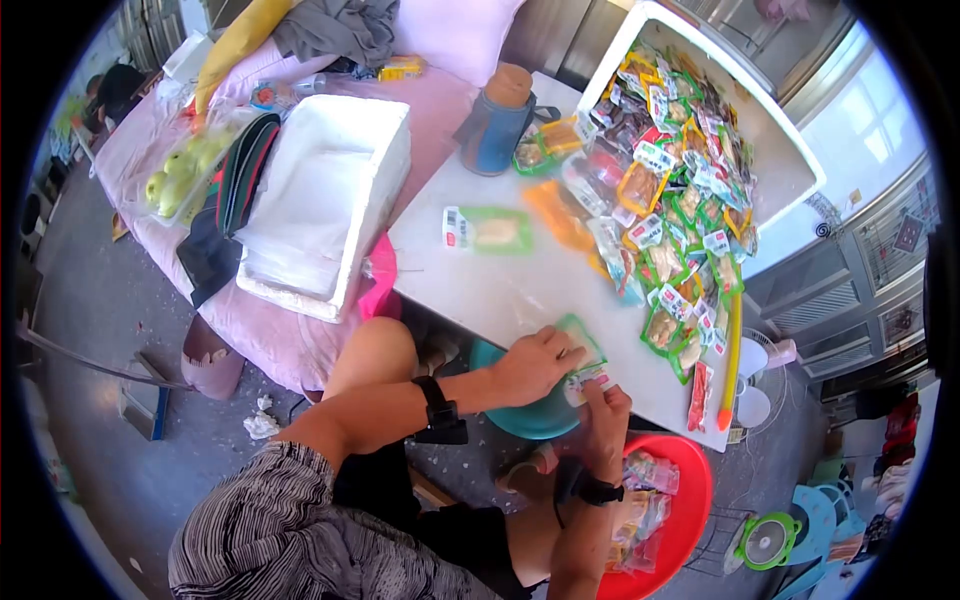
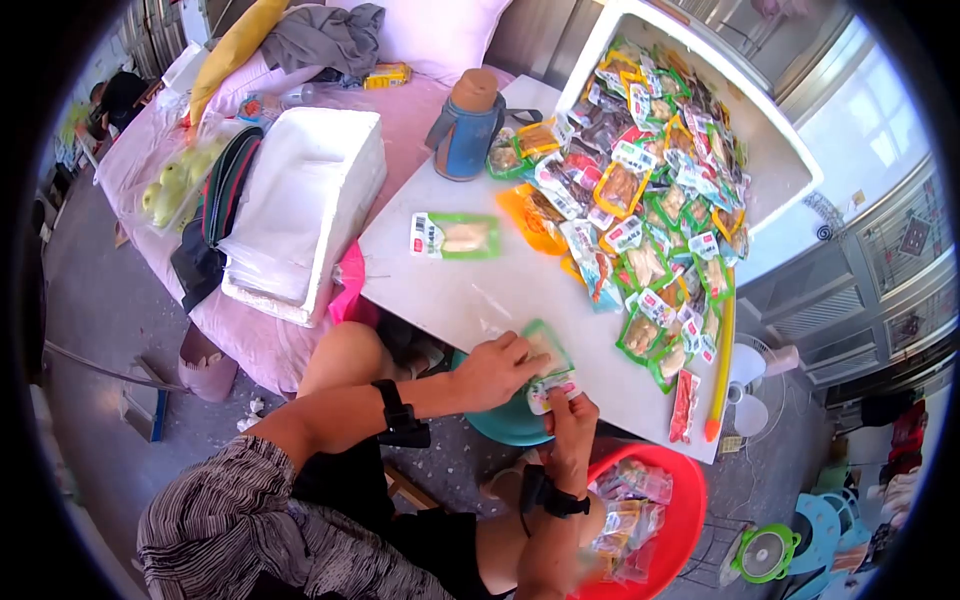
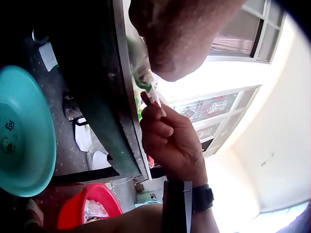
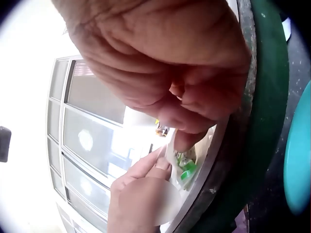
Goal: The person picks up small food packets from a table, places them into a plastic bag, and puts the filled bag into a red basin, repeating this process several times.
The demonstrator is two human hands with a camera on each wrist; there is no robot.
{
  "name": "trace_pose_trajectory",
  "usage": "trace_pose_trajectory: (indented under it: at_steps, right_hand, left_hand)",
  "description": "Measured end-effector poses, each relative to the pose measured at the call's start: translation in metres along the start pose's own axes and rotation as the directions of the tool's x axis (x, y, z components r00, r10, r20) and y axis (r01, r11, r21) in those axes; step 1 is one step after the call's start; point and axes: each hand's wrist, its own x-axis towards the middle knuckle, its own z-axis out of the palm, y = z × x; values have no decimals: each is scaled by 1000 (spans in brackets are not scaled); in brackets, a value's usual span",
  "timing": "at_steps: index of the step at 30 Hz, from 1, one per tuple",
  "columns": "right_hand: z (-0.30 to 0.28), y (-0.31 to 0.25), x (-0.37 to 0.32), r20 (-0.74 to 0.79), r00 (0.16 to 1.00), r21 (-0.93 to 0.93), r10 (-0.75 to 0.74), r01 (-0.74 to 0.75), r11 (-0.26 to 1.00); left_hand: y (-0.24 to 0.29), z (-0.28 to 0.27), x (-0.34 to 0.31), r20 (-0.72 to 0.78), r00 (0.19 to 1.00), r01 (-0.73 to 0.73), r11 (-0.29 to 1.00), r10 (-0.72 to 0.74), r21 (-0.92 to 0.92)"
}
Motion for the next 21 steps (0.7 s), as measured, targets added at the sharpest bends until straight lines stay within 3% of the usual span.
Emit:
trace_pose_trajectory:
  at_steps: [3,6,7,10,14,17,21]
  right_hand:
    - [10,9,6,11,998,141,-66,64,988]
    - [13,8,12,-35,998,116,-44,48,992]
    - [10,17,19,4,997,189,-74,72,979]
    - [11,21,23,47,995,185,-83,73,980]
    - [8,4,12,-4,999,114,37,-36,993]
    - [6,4,11,-14,1000,67,24,-23,997]
    - [13,8,7,-49,992,8,-114,115,993]
  left_hand:
    - [1,-1,2,-32,998,-54,997,52,-62]
    - [7,-8,4,-13,997,-81,989,80,-121]
    - [9,-8,4,2,996,-83,987,85,-136]
    - [8,-2,0,-38,995,-97,990,94,-101]
    - [2,-2,-5,-6,1000,12,999,-11,42]
    - [4,-13,-8,67,993,85,984,-97,159]
    - [6,-21,-7,157,970,152,965,-188,214]
